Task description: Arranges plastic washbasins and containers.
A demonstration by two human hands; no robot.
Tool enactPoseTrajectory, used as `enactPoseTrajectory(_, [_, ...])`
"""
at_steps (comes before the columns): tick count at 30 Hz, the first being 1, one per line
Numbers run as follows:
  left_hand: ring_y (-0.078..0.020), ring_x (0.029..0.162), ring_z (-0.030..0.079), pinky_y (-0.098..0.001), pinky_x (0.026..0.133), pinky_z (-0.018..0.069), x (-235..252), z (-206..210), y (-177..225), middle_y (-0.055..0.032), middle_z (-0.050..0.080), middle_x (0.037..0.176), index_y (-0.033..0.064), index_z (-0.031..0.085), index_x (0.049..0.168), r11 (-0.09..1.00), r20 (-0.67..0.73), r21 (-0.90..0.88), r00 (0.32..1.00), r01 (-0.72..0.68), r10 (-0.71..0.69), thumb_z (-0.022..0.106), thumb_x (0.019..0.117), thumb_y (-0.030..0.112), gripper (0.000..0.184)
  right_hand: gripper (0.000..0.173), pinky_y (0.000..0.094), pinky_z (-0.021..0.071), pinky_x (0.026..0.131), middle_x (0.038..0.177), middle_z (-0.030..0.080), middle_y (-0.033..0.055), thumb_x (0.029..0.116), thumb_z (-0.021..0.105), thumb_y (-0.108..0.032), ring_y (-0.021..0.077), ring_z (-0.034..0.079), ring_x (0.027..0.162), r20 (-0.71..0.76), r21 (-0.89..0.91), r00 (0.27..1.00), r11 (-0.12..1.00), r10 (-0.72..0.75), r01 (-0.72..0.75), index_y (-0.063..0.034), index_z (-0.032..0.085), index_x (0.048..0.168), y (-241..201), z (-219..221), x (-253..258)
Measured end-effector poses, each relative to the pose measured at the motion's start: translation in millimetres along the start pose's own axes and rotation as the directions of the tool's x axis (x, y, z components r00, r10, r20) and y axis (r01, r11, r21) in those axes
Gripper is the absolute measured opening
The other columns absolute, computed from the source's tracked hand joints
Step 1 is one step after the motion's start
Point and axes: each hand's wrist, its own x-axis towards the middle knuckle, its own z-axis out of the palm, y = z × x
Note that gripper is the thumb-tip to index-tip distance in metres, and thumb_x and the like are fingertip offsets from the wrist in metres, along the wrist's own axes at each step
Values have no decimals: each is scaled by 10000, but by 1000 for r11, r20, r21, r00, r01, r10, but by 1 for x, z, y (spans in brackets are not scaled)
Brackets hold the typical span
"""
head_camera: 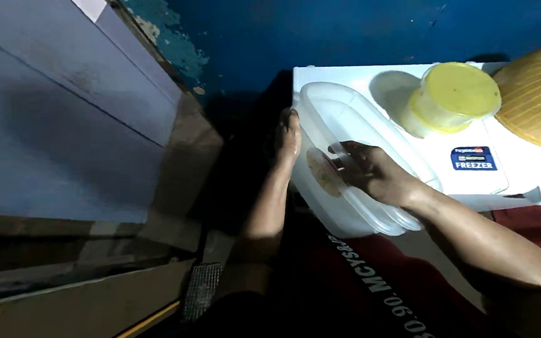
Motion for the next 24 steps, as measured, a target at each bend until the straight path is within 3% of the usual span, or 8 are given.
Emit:
enactPoseTrajectory(7, [-276,1424,445,-463,1170,361,3,3,1,-205,446,1548,11,405,1528,999,20,17,999,-49,49,324,1123,327,520,493,338,608,818,1128,716,152,907,634,25,165,725,934,-64,-74,998,997,-11,6,47,525,1387,7,-10,9])
enactPoseTrajectory(10, [-263,1563,212,-474,1271,161,-38,12,4,-184,228,1681,22,271,1608,973,29,72,976,-219,217,391,1084,442,682,504,320,610,866,1159,713,150,927,602,7,150,728,970,-134,-23,991,999,-28,25,58,480,1413,11,-14,22])
enactPoseTrajectory(13, [-226,1394,479,-386,1175,381,-31,-11,0,-206,500,1497,-36,455,1484,952,-106,37,946,-303,306,383,1094,358,559,518,322,598,724,1038,718,145,922,621,-8,150,692,799,-117,-190,981,973,-155,131,61,488,1419,10,-11,7])
enactPoseTrajectory(16, [-174,1396,483,-338,1178,379,20,-61,-7,-177,505,1508,-12,457,1492,975,-21,10,975,-221,221,319,1120,388,564,461,276,565,629,882,699,94,916,614,-86,104,637,683,97,-325,937,879,-336,349,32,577,1360,33,-19,-25])
enactPoseTrajectory(18, [-71,1387,464,-269,1163,372,31,-82,-12,-61,508,1519,52,458,1506,979,145,-161,977,-129,153,282,1127,358,517,381,241,567,752,957,728,107,929,597,-88,86,671,798,217,-272,899,861,-380,430,-1,643,1297,53,-29,-46])
enactPoseTrajectory(20, [-10,1186,590,-219,999,506,18,-78,-3,25,625,1314,137,514,1422,937,251,-347,966,27,65,269,1128,398,463,349,193,536,897,1095,739,88,916,598,-48,34,678,973,319,-142,891,913,-324,383,-33,678,1255,72,-44,-57])
enactPoseTrajectory(22, [-122,1189,634,-324,1001,543,17,-68,-15,-65,655,1322,94,512,1444,910,365,-407,927,82,80,224,1116,453,565,356,186,519,962,1188,720,36,932,626,-95,4,649,1071,469,-2,861,975,-197,224,-56,679,1281,91,-62,-60])
enactPoseTrajectory(24, [-89,1285,554,-320,1085,479,5,-56,-9,-56,569,1436,100,459,1504,958,387,-278,921,70,45,245,1099,499,608,515,256,506,1054,1296,684,58,970,674,-316,82,627,1202,542,142,828,987,-143,77,-6,603,1375,96,-67,-59])
